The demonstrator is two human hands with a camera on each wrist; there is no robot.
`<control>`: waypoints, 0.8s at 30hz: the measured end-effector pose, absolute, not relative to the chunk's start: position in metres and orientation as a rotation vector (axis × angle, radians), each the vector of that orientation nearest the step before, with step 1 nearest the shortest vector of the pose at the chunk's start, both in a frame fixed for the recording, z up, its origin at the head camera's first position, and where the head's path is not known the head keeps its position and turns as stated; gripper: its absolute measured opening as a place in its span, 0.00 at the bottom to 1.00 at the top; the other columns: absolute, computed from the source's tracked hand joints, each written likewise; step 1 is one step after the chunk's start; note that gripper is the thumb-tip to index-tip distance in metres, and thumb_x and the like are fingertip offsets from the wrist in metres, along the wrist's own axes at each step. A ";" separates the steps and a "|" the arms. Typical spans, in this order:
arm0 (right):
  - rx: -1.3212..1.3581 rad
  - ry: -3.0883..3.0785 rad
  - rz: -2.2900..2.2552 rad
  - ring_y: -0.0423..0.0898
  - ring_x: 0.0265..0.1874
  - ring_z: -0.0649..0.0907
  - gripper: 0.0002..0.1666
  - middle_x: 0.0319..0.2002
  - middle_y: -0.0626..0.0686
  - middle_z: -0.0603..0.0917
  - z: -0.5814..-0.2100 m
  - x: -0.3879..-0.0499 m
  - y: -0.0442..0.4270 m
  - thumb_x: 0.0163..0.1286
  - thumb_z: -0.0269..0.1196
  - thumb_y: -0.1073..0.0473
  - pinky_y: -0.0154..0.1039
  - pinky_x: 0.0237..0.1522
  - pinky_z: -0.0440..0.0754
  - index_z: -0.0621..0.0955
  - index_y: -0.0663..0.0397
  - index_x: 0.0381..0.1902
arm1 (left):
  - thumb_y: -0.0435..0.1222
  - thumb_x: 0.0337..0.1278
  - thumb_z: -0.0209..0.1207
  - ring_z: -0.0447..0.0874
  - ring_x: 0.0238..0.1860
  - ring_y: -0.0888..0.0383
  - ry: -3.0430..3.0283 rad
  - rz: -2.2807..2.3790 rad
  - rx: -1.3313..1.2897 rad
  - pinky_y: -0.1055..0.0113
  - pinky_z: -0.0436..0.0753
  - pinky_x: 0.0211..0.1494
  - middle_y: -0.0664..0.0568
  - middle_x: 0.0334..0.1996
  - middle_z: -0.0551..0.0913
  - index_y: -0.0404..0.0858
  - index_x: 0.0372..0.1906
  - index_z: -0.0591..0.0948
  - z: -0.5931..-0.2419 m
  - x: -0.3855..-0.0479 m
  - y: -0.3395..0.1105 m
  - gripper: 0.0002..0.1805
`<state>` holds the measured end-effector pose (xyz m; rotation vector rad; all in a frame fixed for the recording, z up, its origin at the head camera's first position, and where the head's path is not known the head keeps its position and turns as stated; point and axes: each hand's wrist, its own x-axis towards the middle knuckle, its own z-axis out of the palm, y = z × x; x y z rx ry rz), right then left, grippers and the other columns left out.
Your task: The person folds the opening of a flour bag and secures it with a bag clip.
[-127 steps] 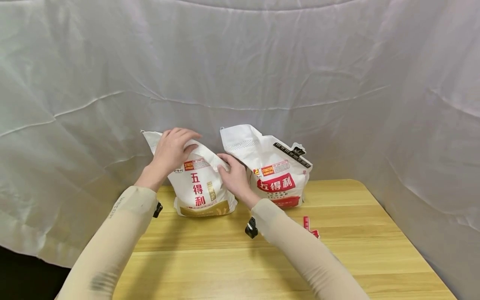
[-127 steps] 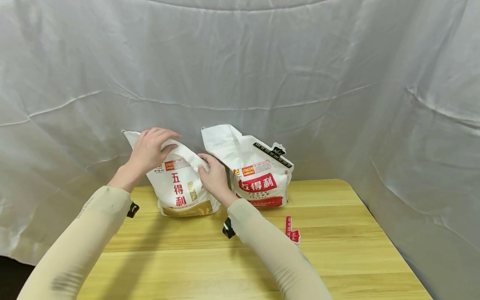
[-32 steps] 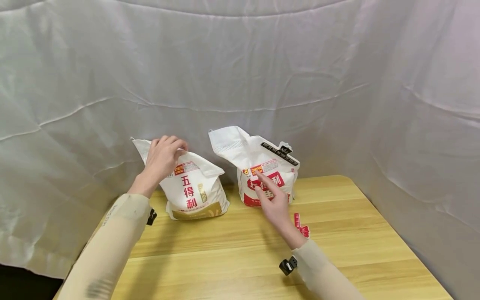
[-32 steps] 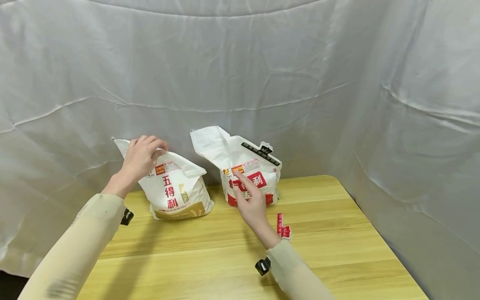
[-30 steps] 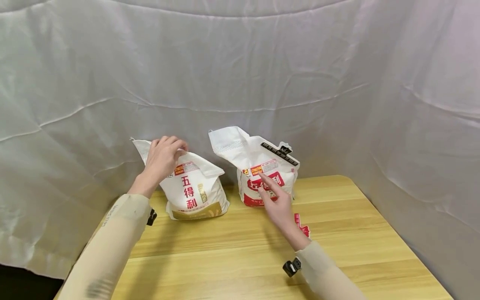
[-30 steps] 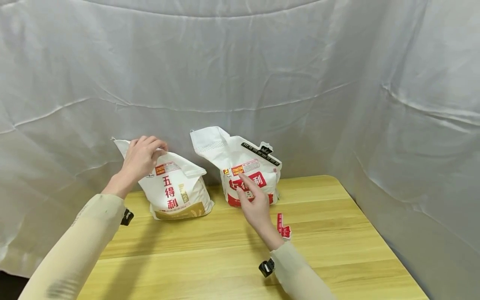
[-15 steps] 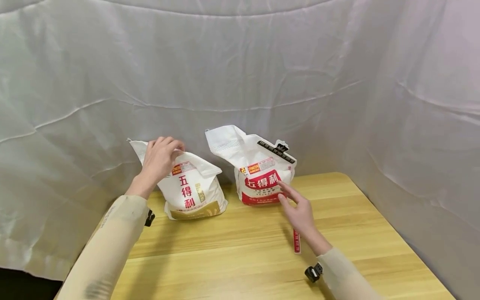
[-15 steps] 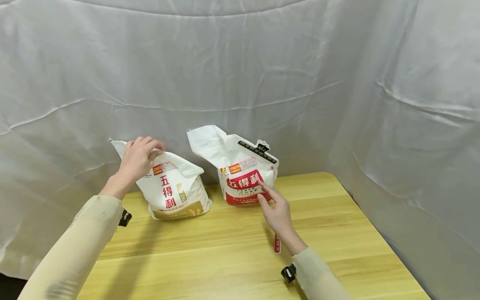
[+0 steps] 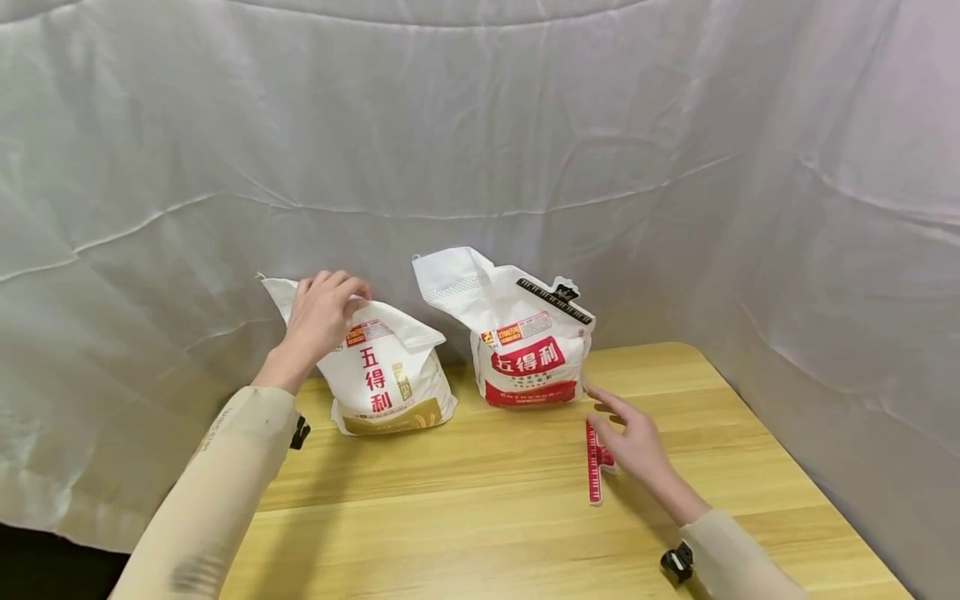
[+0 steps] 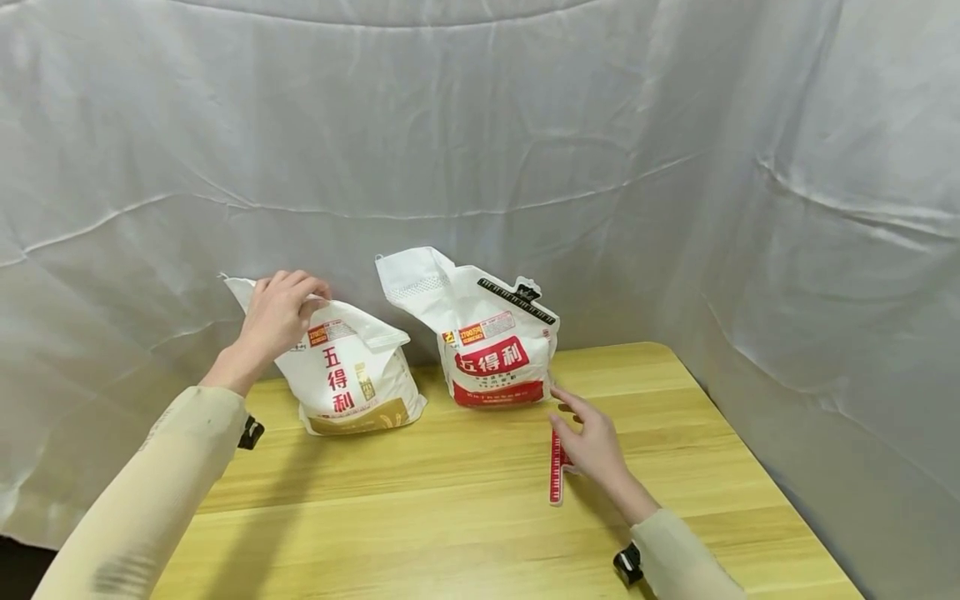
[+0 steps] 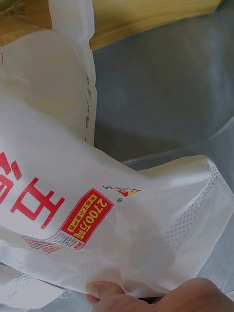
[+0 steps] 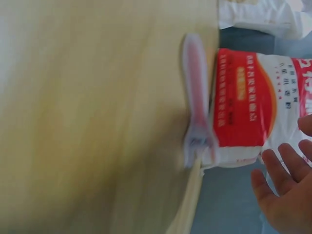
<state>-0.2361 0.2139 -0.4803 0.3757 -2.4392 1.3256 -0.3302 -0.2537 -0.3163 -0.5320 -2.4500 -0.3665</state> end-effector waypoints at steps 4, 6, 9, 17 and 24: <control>0.416 -2.488 1.231 0.65 0.53 0.84 0.26 0.61 0.66 0.82 -0.484 -0.233 0.223 0.72 0.64 0.69 0.64 0.58 0.81 0.77 0.66 0.67 | 0.28 0.67 0.63 0.75 0.48 0.45 -2.454 -0.365 -0.528 0.44 0.68 0.59 0.48 0.45 0.85 0.43 0.42 0.84 -0.316 -0.330 -0.254 0.07; 0.428 -2.520 1.194 0.63 0.51 0.85 0.26 0.59 0.66 0.82 -0.485 -0.232 0.228 0.70 0.65 0.69 0.62 0.55 0.84 0.78 0.66 0.66 | 0.28 0.67 0.63 0.75 0.48 0.45 -2.456 -0.365 -0.526 0.44 0.68 0.59 0.48 0.45 0.85 0.43 0.42 0.84 -0.316 -0.329 -0.254 0.07; 0.448 -2.561 1.168 0.61 0.48 0.86 0.26 0.57 0.66 0.83 -0.488 -0.230 0.235 0.69 0.66 0.69 0.56 0.52 0.87 0.78 0.67 0.65 | 0.28 0.68 0.63 0.75 0.49 0.45 -2.463 -0.366 -0.522 0.44 0.68 0.60 0.48 0.45 0.85 0.43 0.43 0.84 -0.317 -0.330 -0.253 0.07; 0.400 -2.720 1.052 0.51 0.41 0.85 0.26 0.51 0.63 0.84 -0.494 -0.228 0.250 0.67 0.69 0.67 0.49 0.46 0.88 0.80 0.67 0.62 | 0.28 0.67 0.63 0.75 0.49 0.45 -2.462 -0.373 -0.522 0.44 0.68 0.60 0.48 0.45 0.85 0.43 0.43 0.84 -0.320 -0.330 -0.254 0.07; 0.357 -2.825 1.007 0.52 0.43 0.85 0.27 0.47 0.60 0.86 -0.500 -0.228 0.255 0.66 0.69 0.64 0.53 0.49 0.85 0.79 0.69 0.61 | 0.27 0.65 0.64 0.76 0.46 0.44 -2.412 -0.374 -0.543 0.45 0.69 0.54 0.47 0.44 0.86 0.42 0.41 0.84 -0.321 -0.328 -0.254 0.06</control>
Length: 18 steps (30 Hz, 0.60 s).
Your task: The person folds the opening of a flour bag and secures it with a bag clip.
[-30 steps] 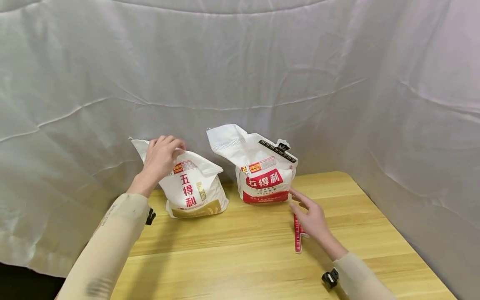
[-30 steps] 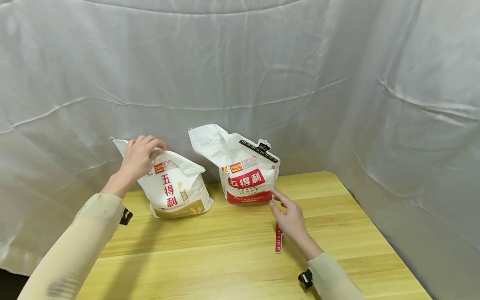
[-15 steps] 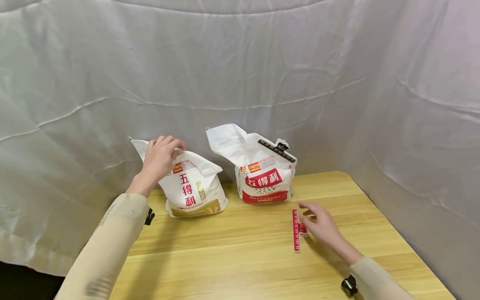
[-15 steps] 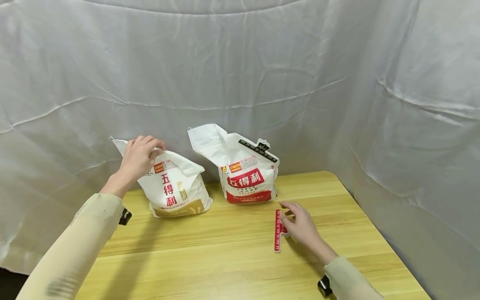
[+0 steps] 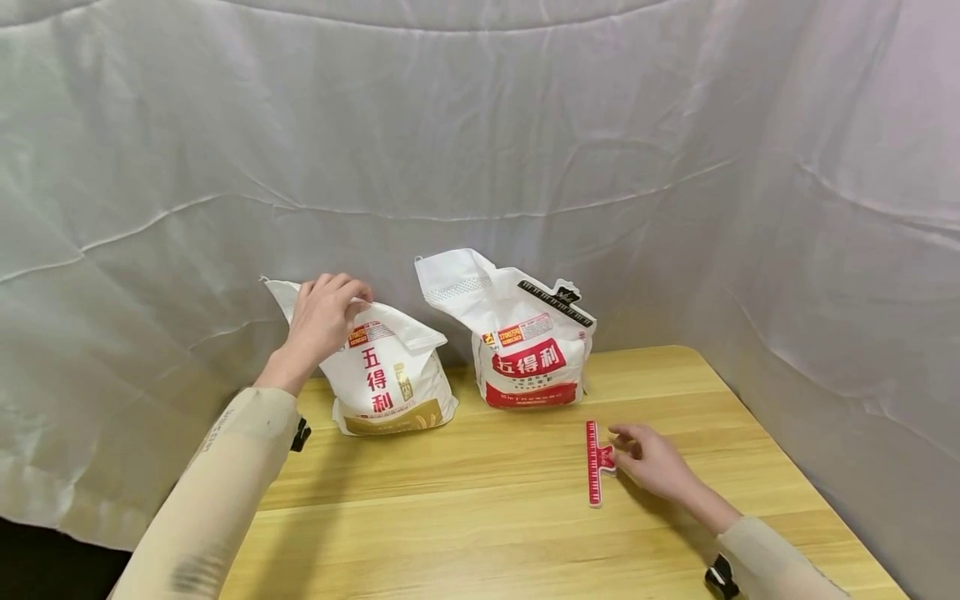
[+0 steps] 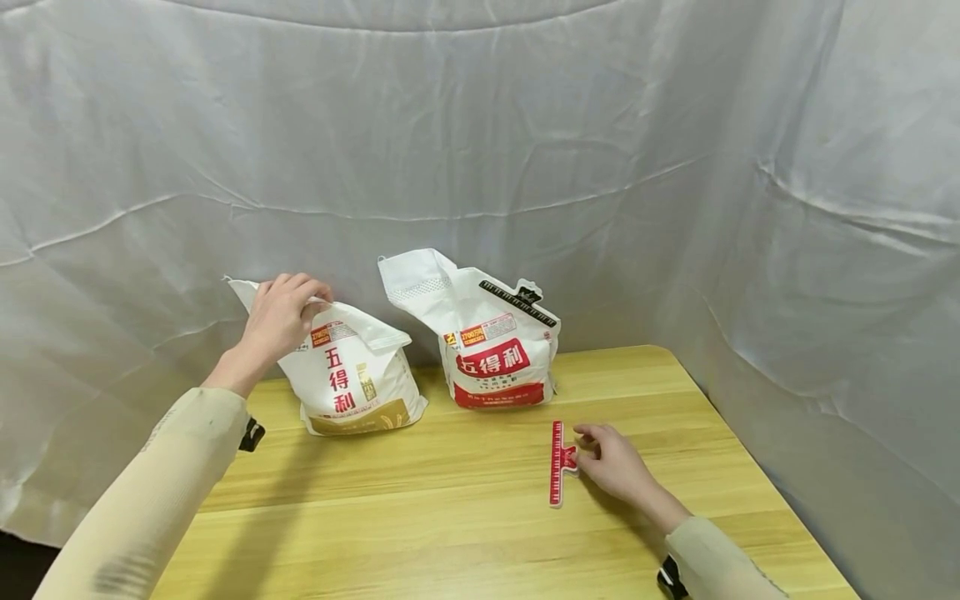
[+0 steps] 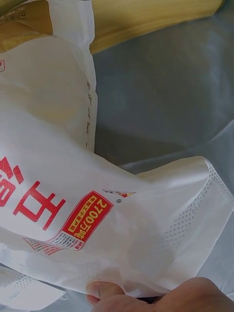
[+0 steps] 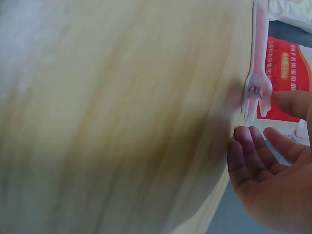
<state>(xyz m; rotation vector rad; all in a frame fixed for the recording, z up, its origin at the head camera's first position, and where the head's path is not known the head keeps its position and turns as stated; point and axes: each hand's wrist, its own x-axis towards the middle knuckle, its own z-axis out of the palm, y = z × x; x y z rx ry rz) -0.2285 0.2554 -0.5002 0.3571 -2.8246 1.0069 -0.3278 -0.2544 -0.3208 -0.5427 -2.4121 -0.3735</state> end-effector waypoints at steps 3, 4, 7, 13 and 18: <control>0.327 -2.851 1.041 0.49 0.41 0.84 0.27 0.44 0.56 0.87 -0.502 -0.229 0.256 0.66 0.69 0.64 0.48 0.46 0.85 0.79 0.70 0.61 | 0.27 0.65 0.64 0.75 0.46 0.44 -2.409 -0.378 -0.542 0.45 0.69 0.54 0.47 0.44 0.86 0.42 0.41 0.84 -0.321 -0.328 -0.254 0.06; 0.324 -2.860 1.057 0.47 0.40 0.83 0.26 0.43 0.55 0.86 -0.502 -0.229 0.256 0.66 0.69 0.63 0.45 0.45 0.84 0.79 0.70 0.60 | 0.27 0.65 0.64 0.75 0.46 0.44 -2.410 -0.377 -0.543 0.46 0.69 0.54 0.47 0.44 0.86 0.42 0.41 0.84 -0.321 -0.328 -0.254 0.06; 0.313 -2.879 1.079 0.44 0.37 0.81 0.23 0.39 0.52 0.85 -0.502 -0.229 0.255 0.67 0.70 0.61 0.39 0.40 0.82 0.82 0.70 0.56 | 0.28 0.66 0.64 0.75 0.46 0.45 -2.411 -0.379 -0.545 0.46 0.69 0.54 0.48 0.44 0.86 0.42 0.41 0.84 -0.321 -0.329 -0.254 0.06; 0.319 -2.907 1.034 0.44 0.37 0.80 0.15 0.38 0.51 0.83 -0.502 -0.229 0.252 0.69 0.71 0.59 0.40 0.41 0.82 0.86 0.65 0.47 | 0.28 0.66 0.64 0.75 0.46 0.45 -2.413 -0.387 -0.545 0.46 0.69 0.54 0.48 0.44 0.86 0.43 0.41 0.84 -0.322 -0.329 -0.254 0.06; 0.302 -2.921 1.054 0.46 0.38 0.80 0.14 0.39 0.53 0.82 -0.501 -0.231 0.250 0.69 0.70 0.59 0.43 0.42 0.81 0.85 0.66 0.46 | 0.28 0.67 0.64 0.75 0.46 0.45 -2.415 -0.385 -0.537 0.46 0.69 0.53 0.48 0.44 0.86 0.42 0.41 0.84 -0.323 -0.328 -0.256 0.06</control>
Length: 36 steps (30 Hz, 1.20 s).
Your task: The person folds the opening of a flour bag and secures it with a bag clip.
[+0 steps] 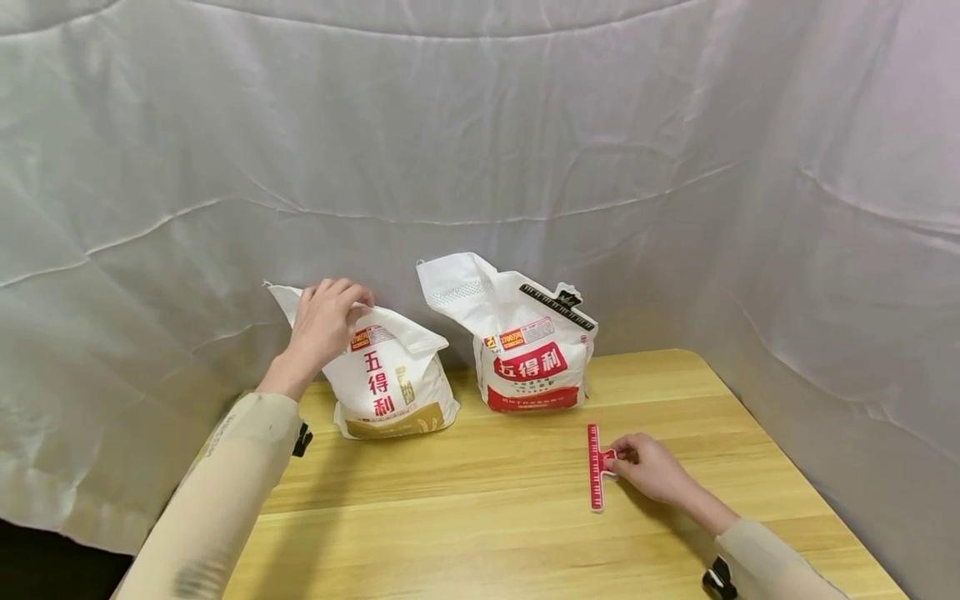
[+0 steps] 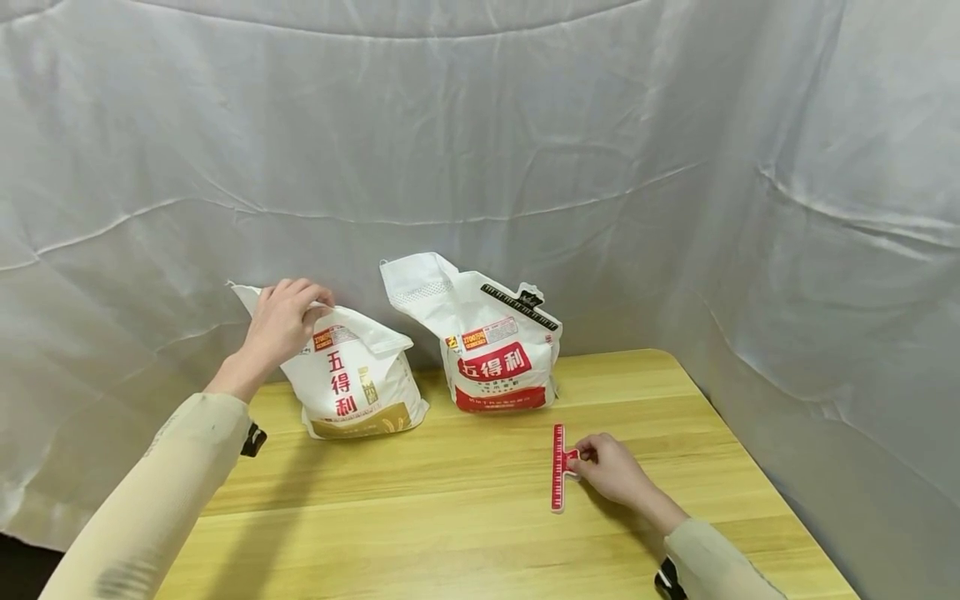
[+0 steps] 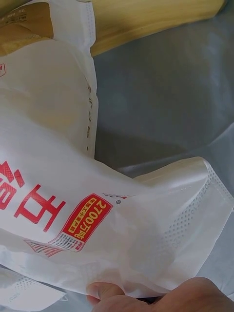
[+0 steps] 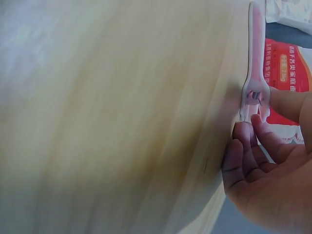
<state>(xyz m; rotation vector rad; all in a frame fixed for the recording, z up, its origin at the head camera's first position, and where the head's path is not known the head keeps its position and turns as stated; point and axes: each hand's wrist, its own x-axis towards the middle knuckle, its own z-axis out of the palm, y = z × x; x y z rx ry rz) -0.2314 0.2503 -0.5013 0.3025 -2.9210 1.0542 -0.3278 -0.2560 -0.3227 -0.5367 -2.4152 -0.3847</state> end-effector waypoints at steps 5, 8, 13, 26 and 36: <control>0.276 -2.919 1.084 0.47 0.38 0.81 0.14 0.39 0.55 0.84 -0.502 -0.231 0.250 0.69 0.70 0.60 0.43 0.43 0.82 0.84 0.67 0.46 | 0.29 0.66 0.64 0.75 0.47 0.45 -2.421 -0.384 -0.528 0.46 0.69 0.54 0.48 0.45 0.86 0.42 0.41 0.84 -0.324 -0.328 -0.256 0.06; 0.271 -2.916 1.121 0.47 0.39 0.82 0.15 0.39 0.54 0.85 -0.502 -0.231 0.251 0.69 0.70 0.60 0.44 0.43 0.82 0.83 0.67 0.46 | 0.29 0.67 0.64 0.76 0.48 0.45 -2.428 -0.384 -0.525 0.46 0.69 0.54 0.48 0.45 0.86 0.43 0.41 0.84 -0.324 -0.327 -0.256 0.06; 0.223 -2.915 1.192 0.49 0.43 0.84 0.18 0.43 0.54 0.86 -0.500 -0.228 0.251 0.70 0.70 0.58 0.48 0.48 0.84 0.80 0.66 0.50 | 0.31 0.67 0.65 0.76 0.49 0.45 -2.435 -0.381 -0.520 0.45 0.69 0.56 0.49 0.45 0.86 0.43 0.41 0.84 -0.324 -0.328 -0.256 0.05; 0.217 -2.812 1.480 0.47 0.40 0.85 0.20 0.42 0.56 0.85 -0.494 -0.221 0.247 0.72 0.68 0.62 0.36 0.39 0.86 0.77 0.71 0.55 | 0.31 0.68 0.64 0.76 0.50 0.45 -2.446 -0.386 -0.516 0.44 0.69 0.60 0.48 0.46 0.86 0.43 0.42 0.84 -0.324 -0.328 -0.256 0.04; 0.294 -2.697 1.576 0.51 0.43 0.86 0.29 0.49 0.64 0.84 -0.483 -0.219 0.236 0.71 0.68 0.65 0.33 0.43 0.86 0.72 0.73 0.63 | 0.30 0.68 0.64 0.76 0.50 0.45 -2.450 -0.393 -0.519 0.44 0.68 0.61 0.49 0.47 0.86 0.43 0.42 0.84 -0.324 -0.329 -0.257 0.05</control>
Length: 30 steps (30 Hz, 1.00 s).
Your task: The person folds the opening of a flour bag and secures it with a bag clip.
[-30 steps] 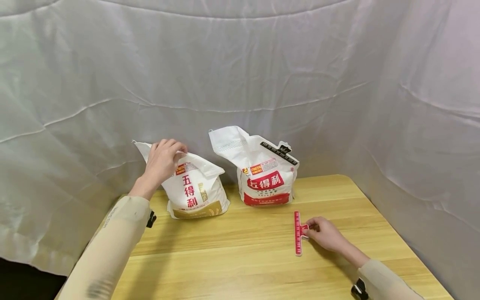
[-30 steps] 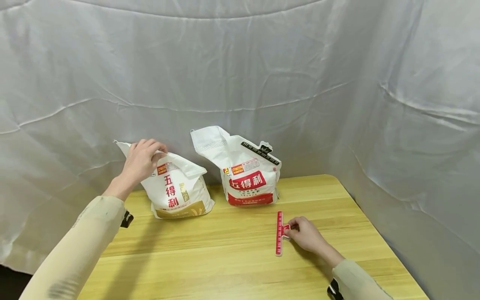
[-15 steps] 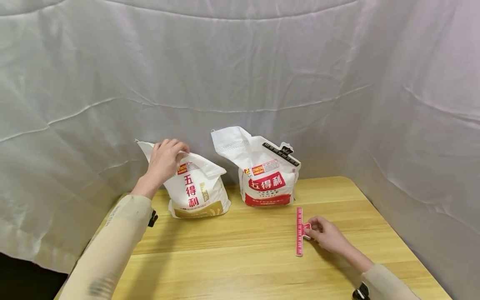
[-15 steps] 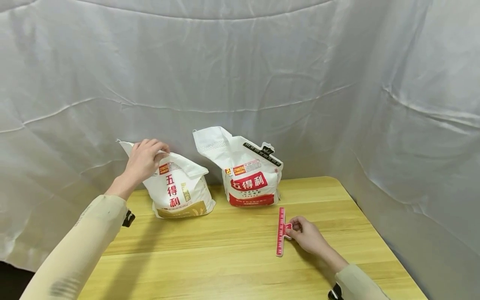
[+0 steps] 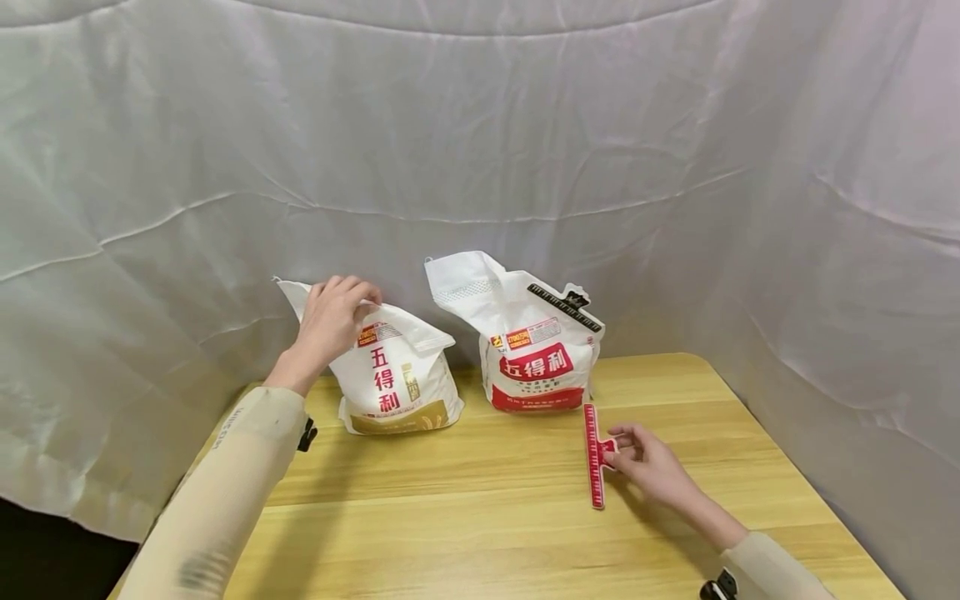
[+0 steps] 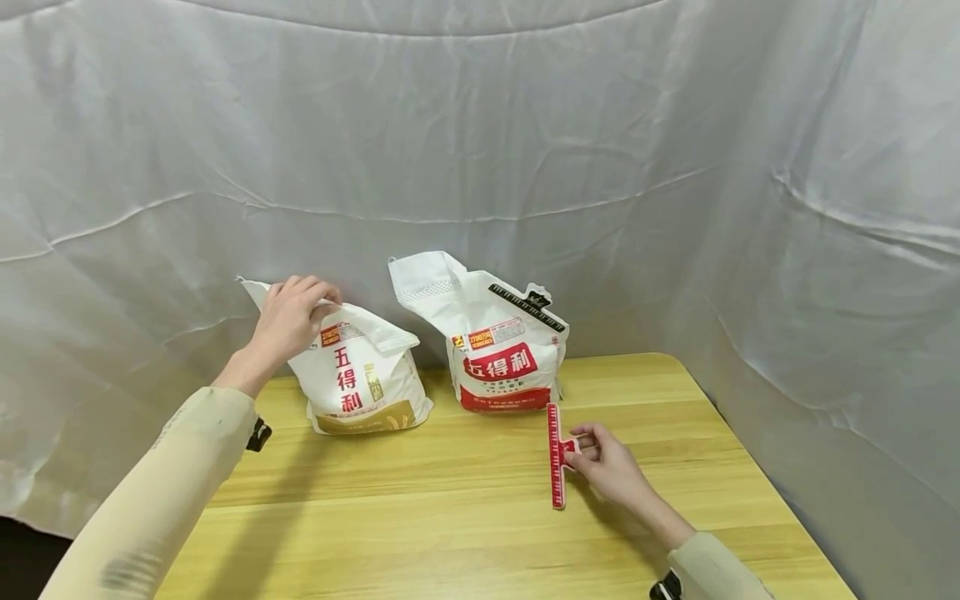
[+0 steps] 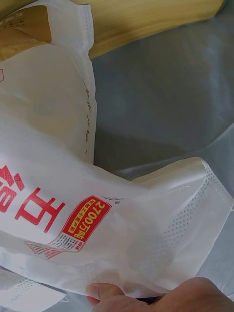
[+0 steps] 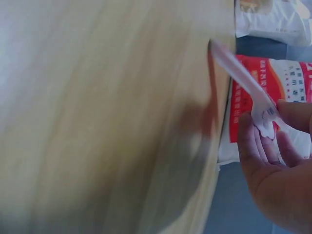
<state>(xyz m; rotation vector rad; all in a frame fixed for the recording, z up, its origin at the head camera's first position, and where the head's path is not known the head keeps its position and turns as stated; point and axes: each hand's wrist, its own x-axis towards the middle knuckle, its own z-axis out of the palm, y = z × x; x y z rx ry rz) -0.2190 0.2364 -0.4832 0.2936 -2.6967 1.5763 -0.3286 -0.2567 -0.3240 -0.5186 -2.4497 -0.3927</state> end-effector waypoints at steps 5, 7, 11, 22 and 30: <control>0.318 -2.646 1.579 0.51 0.44 0.86 0.31 0.51 0.65 0.83 -0.474 -0.219 0.228 0.70 0.69 0.65 0.34 0.42 0.87 0.71 0.73 0.65 | 0.31 0.69 0.64 0.75 0.51 0.45 -2.450 -0.396 -0.518 0.43 0.68 0.63 0.49 0.47 0.85 0.43 0.43 0.84 -0.326 -0.328 -0.257 0.04; 0.323 -2.630 1.558 0.51 0.45 0.86 0.31 0.51 0.64 0.84 -0.470 -0.218 0.225 0.70 0.69 0.64 0.33 0.43 0.86 0.72 0.72 0.65 | 0.31 0.69 0.64 0.75 0.51 0.45 -2.446 -0.396 -0.525 0.43 0.68 0.63 0.49 0.46 0.85 0.43 0.43 0.84 -0.326 -0.328 -0.257 0.04; 0.344 -2.596 1.497 0.51 0.45 0.86 0.30 0.50 0.62 0.86 -0.463 -0.217 0.217 0.69 0.72 0.63 0.32 0.44 0.86 0.76 0.70 0.64 | 0.30 0.69 0.63 0.75 0.50 0.45 -2.437 -0.402 -0.539 0.43 0.68 0.62 0.48 0.47 0.85 0.42 0.43 0.84 -0.326 -0.328 -0.257 0.04; 0.330 -2.538 1.463 0.50 0.45 0.88 0.25 0.46 0.58 0.89 -0.445 -0.224 0.194 0.68 0.73 0.60 0.31 0.45 0.86 0.82 0.62 0.61 | 0.29 0.69 0.63 0.75 0.50 0.45 -2.424 -0.419 -0.542 0.45 0.68 0.61 0.48 0.46 0.86 0.42 0.43 0.84 -0.328 -0.327 -0.257 0.05; 0.407 -2.458 1.531 0.54 0.49 0.87 0.25 0.49 0.60 0.88 -0.428 -0.229 0.175 0.69 0.72 0.60 0.29 0.49 0.85 0.81 0.63 0.61 | 0.30 0.69 0.63 0.76 0.50 0.45 -2.418 -0.430 -0.536 0.44 0.68 0.61 0.48 0.46 0.86 0.41 0.43 0.84 -0.330 -0.325 -0.258 0.04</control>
